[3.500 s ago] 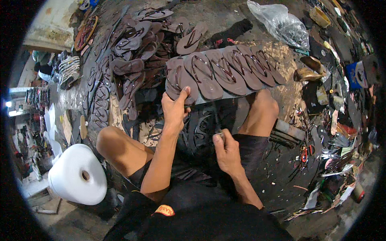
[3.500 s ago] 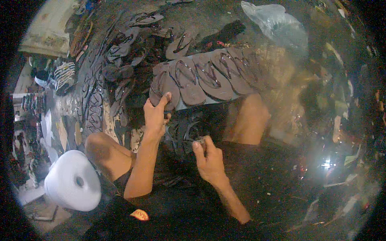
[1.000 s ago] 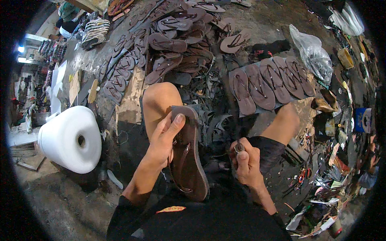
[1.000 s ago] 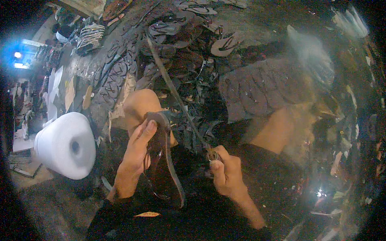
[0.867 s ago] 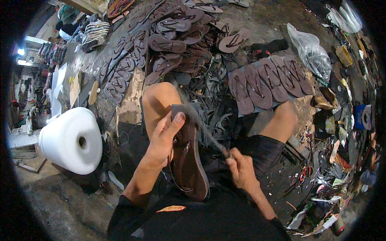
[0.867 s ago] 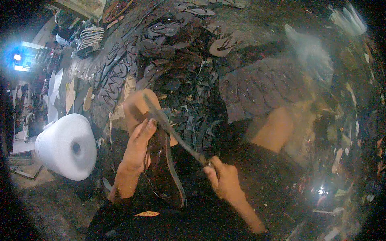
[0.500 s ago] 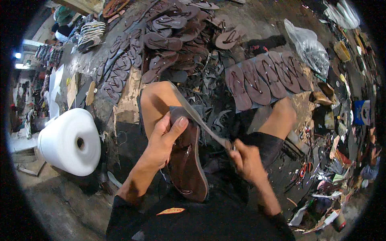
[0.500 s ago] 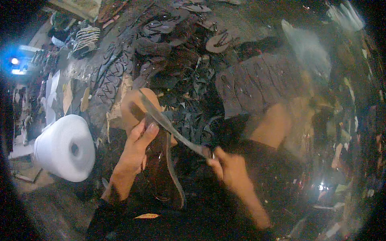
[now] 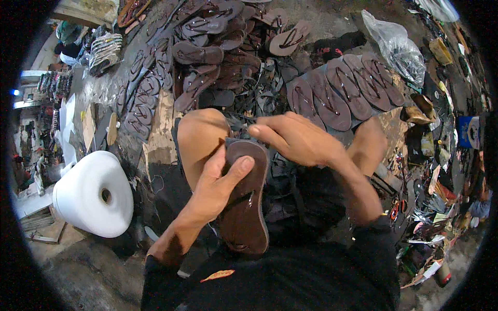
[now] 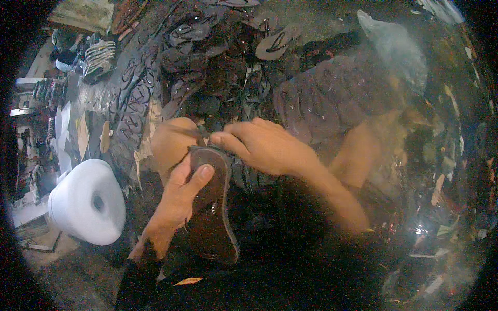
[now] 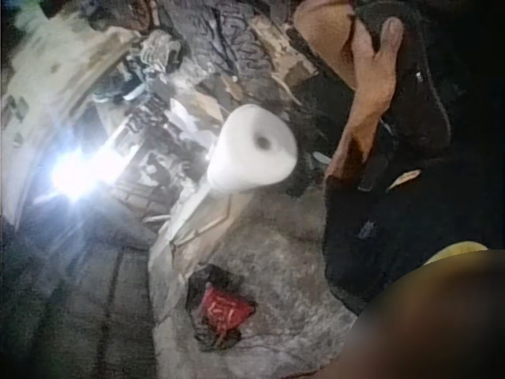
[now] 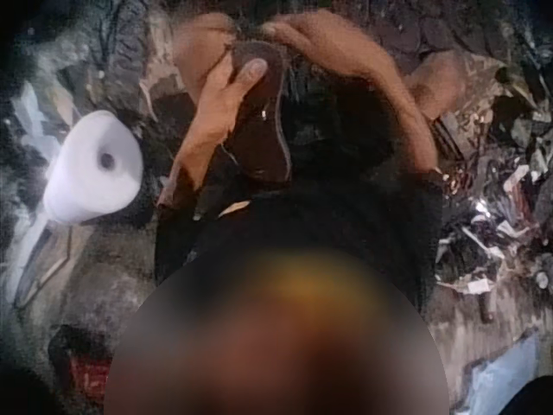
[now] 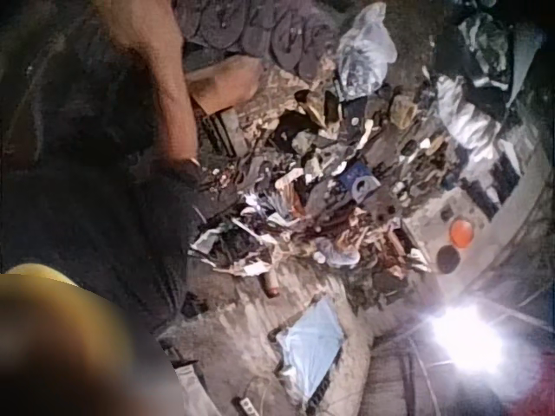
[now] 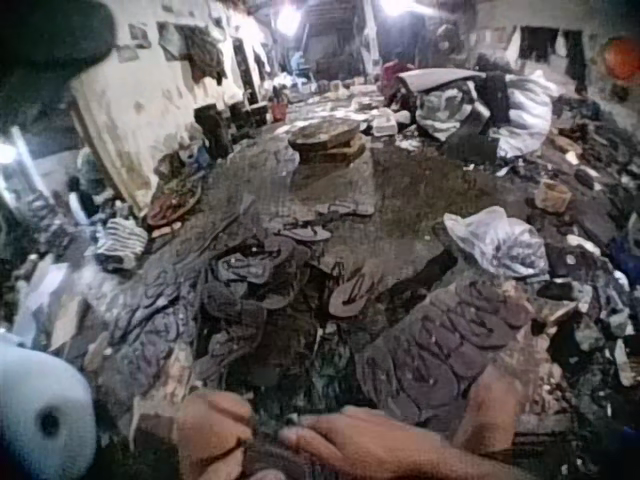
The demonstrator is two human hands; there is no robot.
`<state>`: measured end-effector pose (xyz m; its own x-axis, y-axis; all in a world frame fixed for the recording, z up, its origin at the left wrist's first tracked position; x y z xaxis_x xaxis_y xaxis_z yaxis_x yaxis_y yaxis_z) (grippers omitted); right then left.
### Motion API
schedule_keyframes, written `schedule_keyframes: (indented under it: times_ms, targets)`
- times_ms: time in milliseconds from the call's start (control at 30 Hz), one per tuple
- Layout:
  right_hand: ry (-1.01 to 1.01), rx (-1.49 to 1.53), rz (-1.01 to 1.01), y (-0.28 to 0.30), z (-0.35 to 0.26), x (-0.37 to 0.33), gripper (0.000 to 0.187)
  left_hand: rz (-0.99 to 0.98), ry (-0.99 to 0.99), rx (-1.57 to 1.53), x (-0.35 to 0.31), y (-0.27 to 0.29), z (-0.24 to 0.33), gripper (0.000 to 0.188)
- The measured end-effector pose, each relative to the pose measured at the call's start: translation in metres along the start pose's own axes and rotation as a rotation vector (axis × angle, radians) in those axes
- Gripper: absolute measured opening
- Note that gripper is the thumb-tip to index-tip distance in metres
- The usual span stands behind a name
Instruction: The person sits on the floor and uses a curved blade to trim excess material from the edges of brown sandals. They repeatedly pick up sandals, scrape the edges, and place them back into a pile.
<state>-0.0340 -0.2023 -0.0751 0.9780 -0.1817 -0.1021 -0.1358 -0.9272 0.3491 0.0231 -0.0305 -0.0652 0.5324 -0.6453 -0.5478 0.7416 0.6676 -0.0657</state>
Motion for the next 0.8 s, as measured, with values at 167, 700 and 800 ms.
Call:
schedule_keyframes:
  times_ms: [167,700,800]
  targets:
    - [-0.261,0.529,0.623,0.021,0.065,-0.021,0.047,0.322,-0.674,-0.115,0.003,0.048,0.109,0.047]
    - [-0.23,0.093,0.56,-0.095,0.029,-0.236,0.03,0.097,-0.141,-0.894,-0.004,-0.037,0.034,0.022]
    - [-0.215,0.054,0.591,-0.087,0.031,-0.23,0.033,0.07,-0.149,-0.889,-0.006,-0.042,0.03,0.023]
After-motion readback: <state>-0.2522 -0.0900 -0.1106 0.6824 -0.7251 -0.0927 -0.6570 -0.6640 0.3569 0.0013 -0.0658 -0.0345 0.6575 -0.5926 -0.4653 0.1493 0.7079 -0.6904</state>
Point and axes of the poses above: each hand's wrist, its own x-axis towards the middle knuckle, its own y-axis out of the back of the hand, z = x × y, the point moved 8 cm from there along x, towards the middle knuckle, and after that the axes turned 6 degrees about z, right-handed, at the moved point
